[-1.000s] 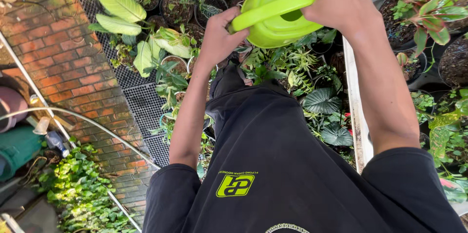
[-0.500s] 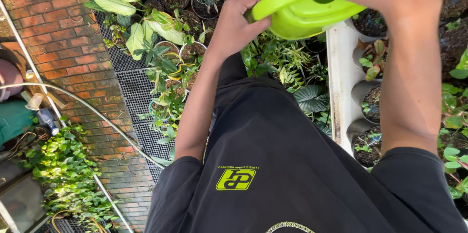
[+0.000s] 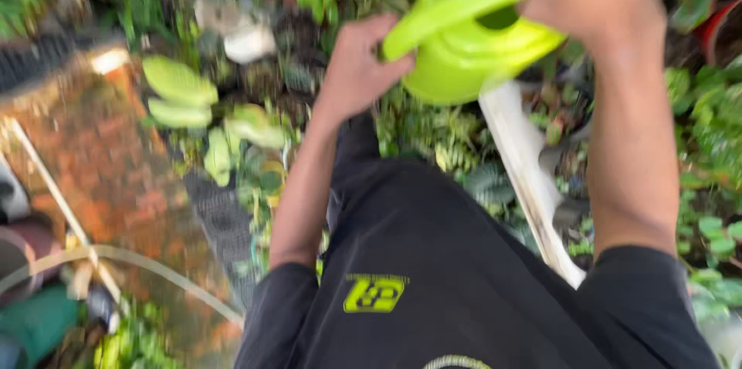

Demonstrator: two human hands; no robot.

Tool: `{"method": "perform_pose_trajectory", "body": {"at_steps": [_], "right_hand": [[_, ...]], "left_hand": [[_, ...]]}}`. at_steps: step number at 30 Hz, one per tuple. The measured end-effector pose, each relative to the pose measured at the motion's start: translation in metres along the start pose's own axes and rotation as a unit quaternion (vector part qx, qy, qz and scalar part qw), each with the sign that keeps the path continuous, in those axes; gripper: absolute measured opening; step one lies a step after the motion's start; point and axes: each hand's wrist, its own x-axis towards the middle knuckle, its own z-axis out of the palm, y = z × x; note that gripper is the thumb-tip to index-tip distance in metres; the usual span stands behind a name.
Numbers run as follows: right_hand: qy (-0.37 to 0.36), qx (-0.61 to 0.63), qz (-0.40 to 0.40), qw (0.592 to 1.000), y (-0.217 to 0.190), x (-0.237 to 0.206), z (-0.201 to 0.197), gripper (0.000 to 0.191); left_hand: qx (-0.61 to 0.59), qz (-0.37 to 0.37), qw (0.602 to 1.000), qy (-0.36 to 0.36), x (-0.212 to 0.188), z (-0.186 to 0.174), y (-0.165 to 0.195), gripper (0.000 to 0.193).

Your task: The person waters numerous potted plants on shelves and the floor using a green watering can. They refill the watering can from a bucket using a plastic cup multiple times during the task.

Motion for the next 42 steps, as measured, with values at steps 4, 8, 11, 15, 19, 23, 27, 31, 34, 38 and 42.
{"method": "perform_pose_trajectory", "body": {"at_steps": [4, 8, 11, 15, 19, 23, 27, 31, 34, 38, 42], "right_hand": [[0.028, 0.11, 0.026, 0.993, 0.01, 0.055, -0.02, 0.033], [0.032, 0.172, 0.042, 0.984, 0.021, 0.12, -0.02, 0.044], [0.024, 0.211, 0.073, 0.974, 0.029, 0.176, -0.009, 0.042], [0.054, 0.179, 0.001, 0.982, 0.049, 0.259, 0.013, 0.045], [0.014, 0.229, 0.052, 0.972, 0.076, 0.329, 0.033, 0.046], [0.02, 0.214, 0.099, 0.971, 0.118, 0.38, 0.044, 0.036], [0.033, 0.227, 0.178, 0.957, 0.15, 0.418, 0.045, 0.005], [0.06, 0.242, 0.122, 0.961, 0.168, 0.454, 0.022, 0.008], [0.065, 0.226, 0.16, 0.959, 0.171, 0.466, 0.019, 0.009], [0.106, 0.189, 0.189, 0.958, 0.166, 0.464, 0.038, 0.011], [0.097, 0.256, 0.185, 0.944, 0.149, 0.464, 0.062, 0.025]], "left_hand": [[-0.072, -0.045, 0.995, -0.049, 0.054, -0.032, 0.022, 0.012], [-0.117, -0.098, 0.987, -0.058, 0.1, -0.065, 0.045, 0.016], [-0.152, -0.112, 0.98, -0.07, 0.139, -0.1, 0.055, 0.018], [-0.167, -0.101, 0.976, -0.094, 0.197, -0.15, 0.057, 0.02], [-0.209, -0.108, 0.966, -0.112, 0.258, -0.192, 0.045, 0.026], [-0.231, -0.091, 0.962, -0.116, 0.325, -0.209, 0.019, 0.025], [-0.257, -0.082, 0.954, -0.131, 0.391, -0.212, -0.013, 0.02], [-0.251, -0.064, 0.956, -0.136, 0.446, -0.205, -0.026, 0.018], [-0.267, -0.084, 0.948, -0.152, 0.465, -0.206, -0.031, 0.017], [-0.26, -0.089, 0.946, -0.169, 0.46, -0.221, -0.035, 0.019], [-0.237, -0.119, 0.947, -0.182, 0.441, -0.251, -0.028, 0.02]]}}
